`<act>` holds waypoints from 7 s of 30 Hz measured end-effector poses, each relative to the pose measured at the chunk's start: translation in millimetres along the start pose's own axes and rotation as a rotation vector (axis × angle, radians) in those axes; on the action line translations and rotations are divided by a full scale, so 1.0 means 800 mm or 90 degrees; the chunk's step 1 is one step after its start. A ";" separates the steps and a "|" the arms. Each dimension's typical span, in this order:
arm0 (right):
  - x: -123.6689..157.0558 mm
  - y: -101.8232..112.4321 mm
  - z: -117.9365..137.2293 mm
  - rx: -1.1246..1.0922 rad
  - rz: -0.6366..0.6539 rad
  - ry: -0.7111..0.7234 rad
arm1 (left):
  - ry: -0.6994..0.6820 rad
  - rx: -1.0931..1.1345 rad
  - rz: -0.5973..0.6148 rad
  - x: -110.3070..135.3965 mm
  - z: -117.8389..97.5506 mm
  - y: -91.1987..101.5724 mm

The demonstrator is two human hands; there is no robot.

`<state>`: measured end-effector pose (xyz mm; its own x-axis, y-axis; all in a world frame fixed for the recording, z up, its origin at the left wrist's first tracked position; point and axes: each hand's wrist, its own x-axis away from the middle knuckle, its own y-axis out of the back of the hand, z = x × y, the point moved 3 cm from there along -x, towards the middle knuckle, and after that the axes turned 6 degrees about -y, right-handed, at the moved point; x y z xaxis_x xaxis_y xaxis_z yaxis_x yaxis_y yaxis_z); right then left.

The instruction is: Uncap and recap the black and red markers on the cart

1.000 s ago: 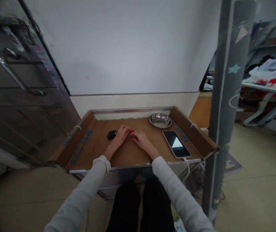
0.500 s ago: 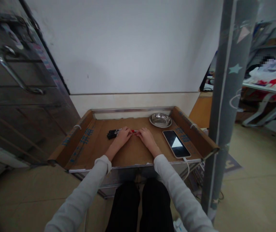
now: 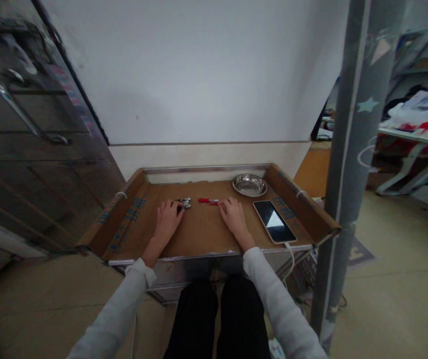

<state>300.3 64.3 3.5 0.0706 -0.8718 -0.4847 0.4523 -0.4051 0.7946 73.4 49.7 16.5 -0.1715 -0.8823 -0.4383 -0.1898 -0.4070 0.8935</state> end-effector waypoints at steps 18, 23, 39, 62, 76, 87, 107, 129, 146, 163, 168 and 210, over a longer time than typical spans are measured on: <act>0.003 -0.050 0.066 -1.031 0.224 -0.359 | -0.071 0.391 -0.282 0.003 -0.058 0.024; 0.006 -0.036 0.067 -1.169 0.294 -0.404 | -0.150 0.462 -0.218 -0.008 -0.063 0.024; 0.008 -0.029 0.018 -1.073 0.286 -0.411 | 0.140 0.745 -0.195 -0.026 -0.024 0.003; -0.014 -0.028 0.025 -0.548 0.081 -0.119 | -0.165 0.123 0.003 -0.033 -0.049 -0.020; 0.000 -0.023 0.001 -0.347 0.053 -0.007 | -0.190 0.165 0.016 -0.030 -0.064 -0.029; -0.012 -0.032 0.002 -0.173 -0.004 -0.061 | -0.091 0.098 -0.034 -0.020 -0.042 -0.017; 0.000 -0.048 0.080 -0.705 0.131 -0.249 | -0.167 0.336 0.026 0.015 -0.003 0.023; 0.005 -0.023 0.033 -1.152 0.326 -0.455 | 0.124 0.806 -0.298 -0.027 -0.021 0.011; 0.000 -0.037 0.028 -0.459 0.144 0.031 | -0.133 0.384 -0.056 -0.033 -0.040 -0.035; 0.005 -0.027 0.011 -0.238 0.079 0.064 | -0.206 0.439 0.058 -0.022 -0.054 -0.045; -0.001 -0.030 0.011 -0.186 0.031 0.021 | -0.150 0.387 -0.004 -0.028 -0.043 -0.045; 0.008 -0.049 0.091 -1.052 0.325 -0.355 | -0.007 0.580 -0.212 -0.004 -0.037 0.024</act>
<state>218.0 54.4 -4.1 0.3539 -0.9294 0.1044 0.8269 0.2588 -0.4992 99.1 37.1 38.1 0.0182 -0.7503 -0.6608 -0.9058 -0.2921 0.3068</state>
